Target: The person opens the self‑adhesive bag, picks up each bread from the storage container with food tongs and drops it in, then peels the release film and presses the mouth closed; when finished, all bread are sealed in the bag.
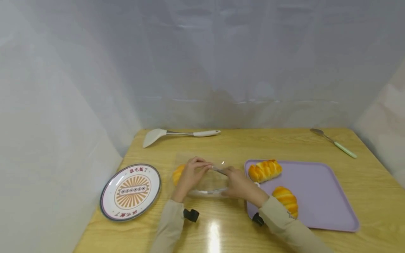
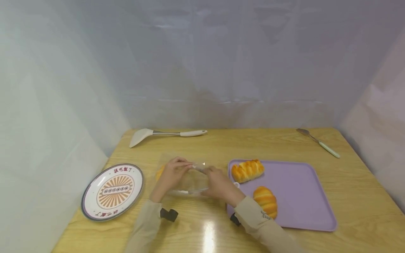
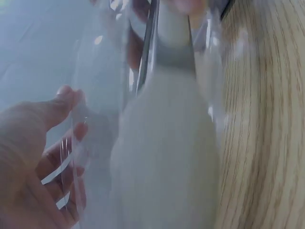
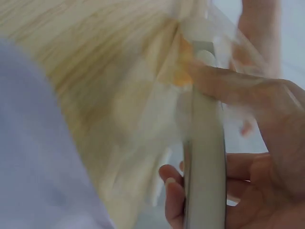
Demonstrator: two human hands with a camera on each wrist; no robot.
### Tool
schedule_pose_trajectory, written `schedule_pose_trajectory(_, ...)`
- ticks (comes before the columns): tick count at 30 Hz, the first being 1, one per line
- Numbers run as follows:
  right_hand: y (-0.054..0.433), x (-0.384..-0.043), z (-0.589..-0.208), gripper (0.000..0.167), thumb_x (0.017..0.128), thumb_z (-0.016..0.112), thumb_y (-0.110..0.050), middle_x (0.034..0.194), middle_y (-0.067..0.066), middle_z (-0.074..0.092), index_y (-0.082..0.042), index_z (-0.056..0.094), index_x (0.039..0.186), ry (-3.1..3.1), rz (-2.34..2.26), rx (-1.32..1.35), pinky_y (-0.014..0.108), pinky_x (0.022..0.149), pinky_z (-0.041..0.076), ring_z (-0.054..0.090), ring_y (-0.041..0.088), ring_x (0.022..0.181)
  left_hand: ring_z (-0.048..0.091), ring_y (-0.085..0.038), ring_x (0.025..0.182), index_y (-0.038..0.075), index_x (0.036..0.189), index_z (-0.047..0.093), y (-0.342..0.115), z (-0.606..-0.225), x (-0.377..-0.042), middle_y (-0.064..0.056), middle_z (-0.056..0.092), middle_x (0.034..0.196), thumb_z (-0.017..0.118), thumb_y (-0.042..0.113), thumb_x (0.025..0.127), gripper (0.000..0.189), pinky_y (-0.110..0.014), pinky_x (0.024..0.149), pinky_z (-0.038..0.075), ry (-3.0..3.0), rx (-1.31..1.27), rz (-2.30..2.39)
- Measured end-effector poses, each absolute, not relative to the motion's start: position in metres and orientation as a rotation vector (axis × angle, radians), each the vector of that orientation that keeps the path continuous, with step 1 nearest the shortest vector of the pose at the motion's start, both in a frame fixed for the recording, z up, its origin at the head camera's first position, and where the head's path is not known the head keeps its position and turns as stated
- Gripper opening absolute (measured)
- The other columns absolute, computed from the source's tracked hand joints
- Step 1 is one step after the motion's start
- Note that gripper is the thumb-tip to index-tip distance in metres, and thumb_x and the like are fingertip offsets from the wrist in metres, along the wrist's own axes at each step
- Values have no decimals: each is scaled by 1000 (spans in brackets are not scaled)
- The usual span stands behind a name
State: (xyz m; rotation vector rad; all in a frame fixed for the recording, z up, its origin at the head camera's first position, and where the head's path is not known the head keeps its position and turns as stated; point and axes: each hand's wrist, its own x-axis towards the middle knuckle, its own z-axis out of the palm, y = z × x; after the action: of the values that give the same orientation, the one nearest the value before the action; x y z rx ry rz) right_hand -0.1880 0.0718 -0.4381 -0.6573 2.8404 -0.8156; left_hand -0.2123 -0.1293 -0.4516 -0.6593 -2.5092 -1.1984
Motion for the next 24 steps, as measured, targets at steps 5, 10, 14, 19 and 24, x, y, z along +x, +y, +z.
schedule_pose_trajectory(5,102,-176,-420,73,69,87,-17,128,19,60,4,55,132,2903,-721,-649,46,86,56,64,34,106,62,-28,99,8,103,76,-130,-451,-214,-11,68,101,68,18,91,18,-42,85,54,-2518,-585,-1199)
schedule_pose_trajectory(10,143,-164,-407,78,68,88,-23,133,25,57,2,54,133,2965,-686,-624,51,82,56,62,40,110,62,-26,99,7,105,75,-131,-453,-216,-11,68,103,68,16,91,18,-38,85,54,-2536,-532,-1285)
schedule_pose_trajectory(14,175,-150,-403,81,68,89,-32,132,25,57,-1,55,134,3005,-698,-519,44,65,57,67,36,97,62,-25,99,7,105,75,-132,-456,-217,-10,68,105,67,17,92,19,-34,85,52,-2541,-485,-1374)
schedule_pose_trajectory(19,212,-128,-410,78,67,89,-33,117,18,63,0,58,130,3058,-777,-399,40,62,53,64,26,87,62,-26,104,9,107,75,-134,-458,-218,-9,68,109,65,20,94,19,-36,89,50,-2545,-451,-1442)
schedule_pose_trajectory(24,249,-104,-425,79,66,89,-34,118,18,63,-3,57,131,3090,-827,-289,42,66,52,63,26,89,61,-27,106,9,109,75,-136,-459,-218,-10,67,111,63,20,96,20,-38,90,48,-2552,-439,-1498)
